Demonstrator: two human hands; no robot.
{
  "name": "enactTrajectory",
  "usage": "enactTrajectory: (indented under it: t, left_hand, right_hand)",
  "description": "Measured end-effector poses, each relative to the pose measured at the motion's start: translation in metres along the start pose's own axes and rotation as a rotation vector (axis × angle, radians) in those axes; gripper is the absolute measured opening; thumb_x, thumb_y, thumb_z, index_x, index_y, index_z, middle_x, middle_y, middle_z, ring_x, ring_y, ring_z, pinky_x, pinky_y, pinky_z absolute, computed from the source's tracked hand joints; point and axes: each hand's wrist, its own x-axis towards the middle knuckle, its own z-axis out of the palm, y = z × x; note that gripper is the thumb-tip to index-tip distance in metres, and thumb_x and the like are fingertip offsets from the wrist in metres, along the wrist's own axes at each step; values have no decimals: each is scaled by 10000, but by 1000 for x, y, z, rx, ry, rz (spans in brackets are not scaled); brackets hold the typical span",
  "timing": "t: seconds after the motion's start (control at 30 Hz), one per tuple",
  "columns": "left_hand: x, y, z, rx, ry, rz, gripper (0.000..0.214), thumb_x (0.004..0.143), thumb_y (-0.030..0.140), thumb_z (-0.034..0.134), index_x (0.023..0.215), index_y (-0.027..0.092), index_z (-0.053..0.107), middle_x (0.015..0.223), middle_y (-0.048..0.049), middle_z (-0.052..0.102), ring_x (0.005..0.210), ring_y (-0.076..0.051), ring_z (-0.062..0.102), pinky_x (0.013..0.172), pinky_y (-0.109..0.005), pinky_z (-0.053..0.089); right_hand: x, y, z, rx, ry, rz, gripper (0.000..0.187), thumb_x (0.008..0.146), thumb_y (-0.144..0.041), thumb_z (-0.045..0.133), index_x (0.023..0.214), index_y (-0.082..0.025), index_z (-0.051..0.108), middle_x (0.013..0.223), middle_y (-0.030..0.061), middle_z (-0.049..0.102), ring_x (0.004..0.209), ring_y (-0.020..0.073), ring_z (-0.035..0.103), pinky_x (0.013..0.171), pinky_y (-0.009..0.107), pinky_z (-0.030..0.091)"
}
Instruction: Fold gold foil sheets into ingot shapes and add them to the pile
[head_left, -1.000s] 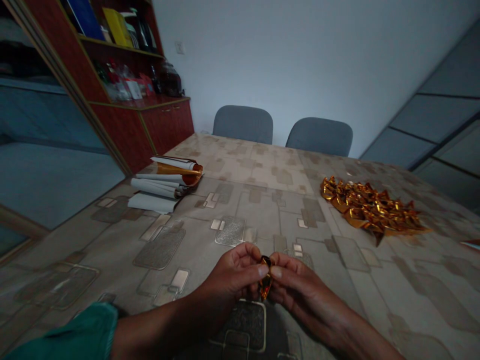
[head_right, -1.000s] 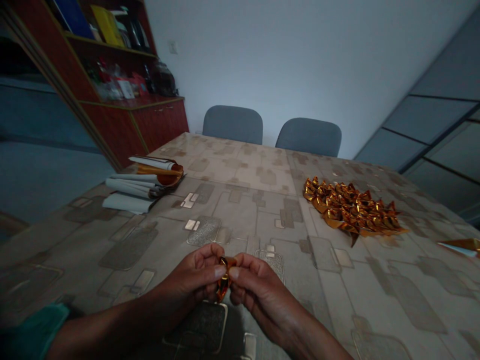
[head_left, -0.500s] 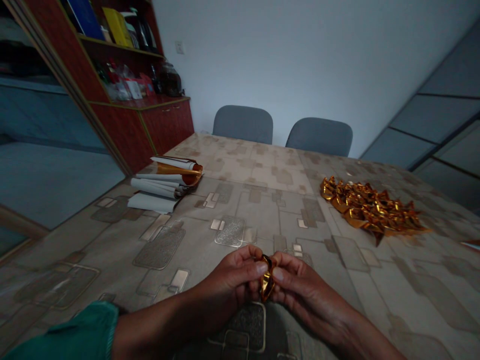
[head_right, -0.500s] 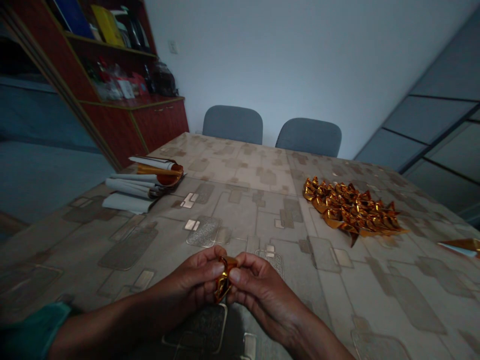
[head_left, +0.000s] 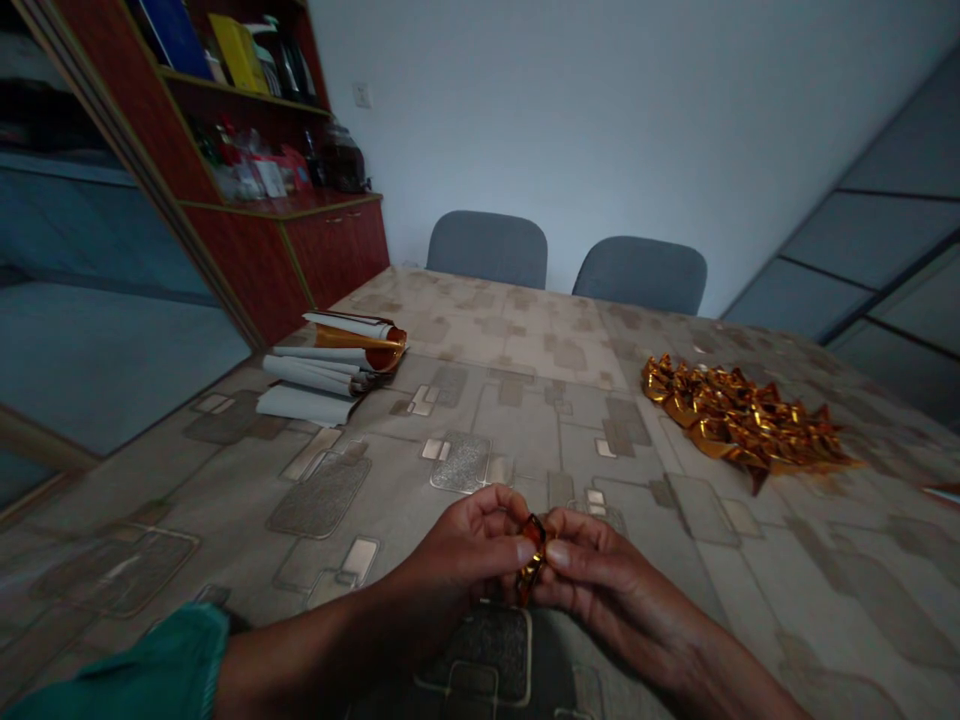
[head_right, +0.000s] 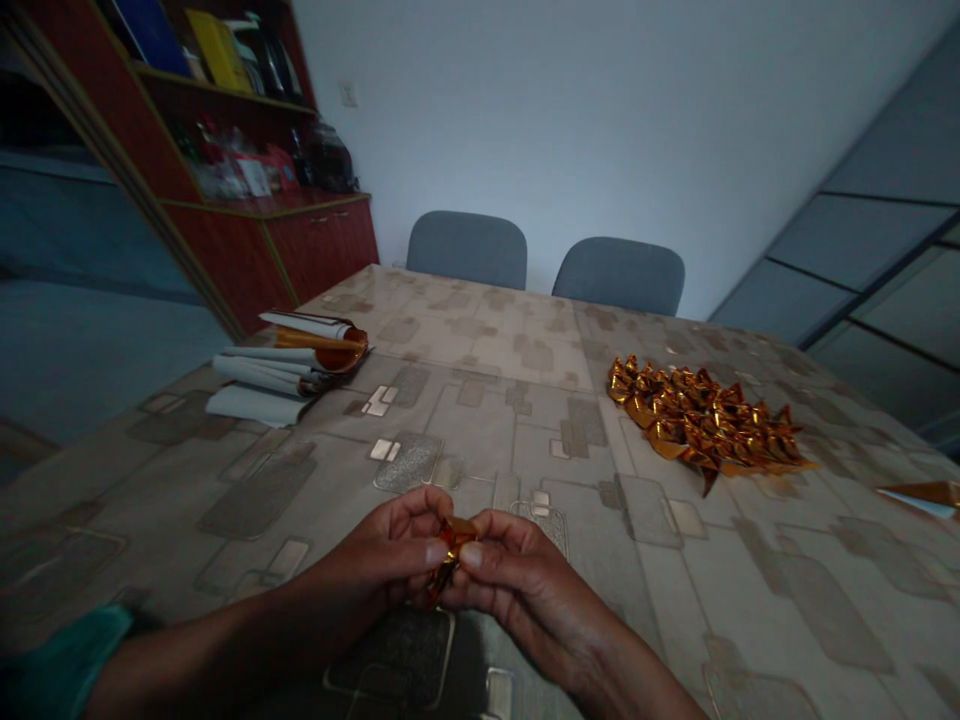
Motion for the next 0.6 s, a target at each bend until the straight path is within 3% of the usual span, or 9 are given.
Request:
enactTrajectory:
  t: [0.17,0.37,0.6]
  left_hand:
    - [3,-5,0,54,44,45,384,666,349,865,824,169,565,610,50,593,448,-47,471,449,-174,337]
    - [0,0,1,28,22,-21,382,698,346,850,893,180,567,780,-6,667,580,-92,584,557,-216,418]
    - [2,1,-2,58,8,-19,352,677,255,838,920,173,597,803,-28,715,623,-109,616,544,-205,362]
  right_hand:
    - [0,1,-4,-44,24,24,242,691,-185,909,798,-100,709,764,53,746,700,138,713,737,266,581]
    - [1,0,-9,-56,9,40,253,714,-207,892,860,-73,735,807,83,745,733,158,714,773,299,584]
    - [2,-4,-9,-15,9,70,244,726,-185,880,906,-77,755,864,77,734,765,149,714,779,272,585]
